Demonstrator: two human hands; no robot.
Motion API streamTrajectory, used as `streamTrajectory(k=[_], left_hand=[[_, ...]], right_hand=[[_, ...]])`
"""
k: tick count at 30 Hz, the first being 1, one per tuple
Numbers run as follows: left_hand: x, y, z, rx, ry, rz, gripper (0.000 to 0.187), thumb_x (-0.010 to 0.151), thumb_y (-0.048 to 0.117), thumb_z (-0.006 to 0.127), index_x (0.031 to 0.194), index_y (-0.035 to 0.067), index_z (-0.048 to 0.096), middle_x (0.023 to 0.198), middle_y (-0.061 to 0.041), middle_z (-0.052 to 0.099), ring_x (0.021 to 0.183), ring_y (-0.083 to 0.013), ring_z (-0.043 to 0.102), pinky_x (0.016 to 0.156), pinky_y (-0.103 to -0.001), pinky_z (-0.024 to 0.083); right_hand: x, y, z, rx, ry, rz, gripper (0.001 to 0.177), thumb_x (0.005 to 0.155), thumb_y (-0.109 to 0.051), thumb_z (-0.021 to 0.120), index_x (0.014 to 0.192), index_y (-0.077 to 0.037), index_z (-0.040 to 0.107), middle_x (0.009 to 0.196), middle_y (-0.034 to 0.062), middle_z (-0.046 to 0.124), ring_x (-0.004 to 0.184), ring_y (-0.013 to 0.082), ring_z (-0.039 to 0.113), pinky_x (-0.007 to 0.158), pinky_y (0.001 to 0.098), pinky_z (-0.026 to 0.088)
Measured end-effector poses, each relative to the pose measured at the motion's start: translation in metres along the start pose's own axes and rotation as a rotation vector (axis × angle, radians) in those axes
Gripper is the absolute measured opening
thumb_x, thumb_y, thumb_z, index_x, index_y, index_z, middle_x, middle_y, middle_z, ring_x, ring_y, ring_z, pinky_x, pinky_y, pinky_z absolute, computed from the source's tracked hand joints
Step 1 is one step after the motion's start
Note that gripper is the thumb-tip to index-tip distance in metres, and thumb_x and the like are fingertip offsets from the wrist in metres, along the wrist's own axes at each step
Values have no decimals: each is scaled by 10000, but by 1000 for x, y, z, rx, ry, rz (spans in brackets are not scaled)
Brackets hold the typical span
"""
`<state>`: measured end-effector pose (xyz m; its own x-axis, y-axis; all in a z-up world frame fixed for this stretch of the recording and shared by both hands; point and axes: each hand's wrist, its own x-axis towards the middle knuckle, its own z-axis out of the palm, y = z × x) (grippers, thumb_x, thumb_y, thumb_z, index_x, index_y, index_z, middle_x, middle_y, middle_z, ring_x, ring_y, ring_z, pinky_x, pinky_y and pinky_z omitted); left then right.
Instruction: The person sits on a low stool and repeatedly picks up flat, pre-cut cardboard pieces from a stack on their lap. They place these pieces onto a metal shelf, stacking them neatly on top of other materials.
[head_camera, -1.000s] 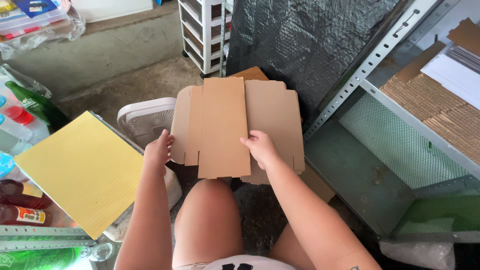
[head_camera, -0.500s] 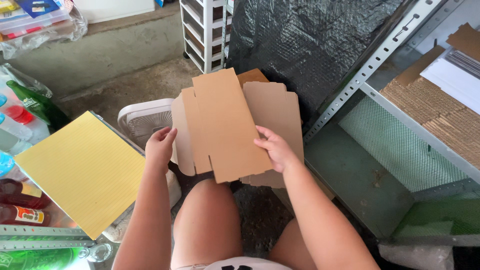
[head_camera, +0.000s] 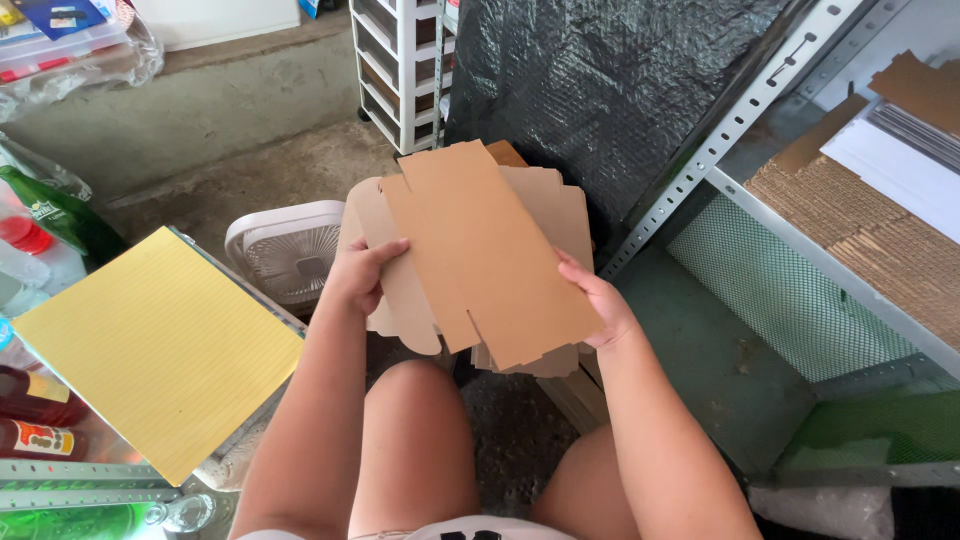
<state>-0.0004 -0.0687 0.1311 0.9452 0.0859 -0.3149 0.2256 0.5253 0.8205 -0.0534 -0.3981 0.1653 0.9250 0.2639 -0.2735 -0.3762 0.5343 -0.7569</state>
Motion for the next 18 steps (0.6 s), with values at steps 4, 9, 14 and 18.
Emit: streamTrajectory(k=[4, 9, 14, 18], left_hand=[[6, -14, 18, -94, 20, 16, 393, 753, 30, 877, 1099, 59, 692, 907, -182, 751, 736, -373, 766, 643, -527, 640], [16, -46, 37, -399, 189, 151, 429, 799, -23, 839, 1156, 85, 628, 997, -155, 737, 838, -365, 766, 700, -510, 656], [6, -78, 51, -376, 309, 194, 512, 787, -6, 863, 1208, 116, 596, 1055, -130, 725, 898, -348, 751, 763, -520, 655], [-6, -97, 58, -366, 362, 186, 545, 788, -24, 846, 1250, 98, 584, 1097, -142, 703, 951, -347, 732, 815, -532, 638]], right_hand=[[-12, 9, 9, 236, -34, -29, 466, 1019, -461, 558, 1394, -206, 666, 1214, 104, 750, 1025, 299, 752, 898, 432, 626], [11, 49, -23, 464, -101, 22, 389, 779, -141, 505, 1102, -65, 709, 1028, 124, 725, 929, 366, 720, 878, 541, 613], [17, 72, -9, 185, 75, -53, 147, 904, -132, 631, 1013, -186, 714, 896, 19, 729, 743, 236, 725, 845, 475, 654], [31, 86, -13, 43, 340, -32, 227, 986, -227, 724, 1188, -183, 630, 1005, 43, 735, 785, 256, 751, 695, 409, 683]])
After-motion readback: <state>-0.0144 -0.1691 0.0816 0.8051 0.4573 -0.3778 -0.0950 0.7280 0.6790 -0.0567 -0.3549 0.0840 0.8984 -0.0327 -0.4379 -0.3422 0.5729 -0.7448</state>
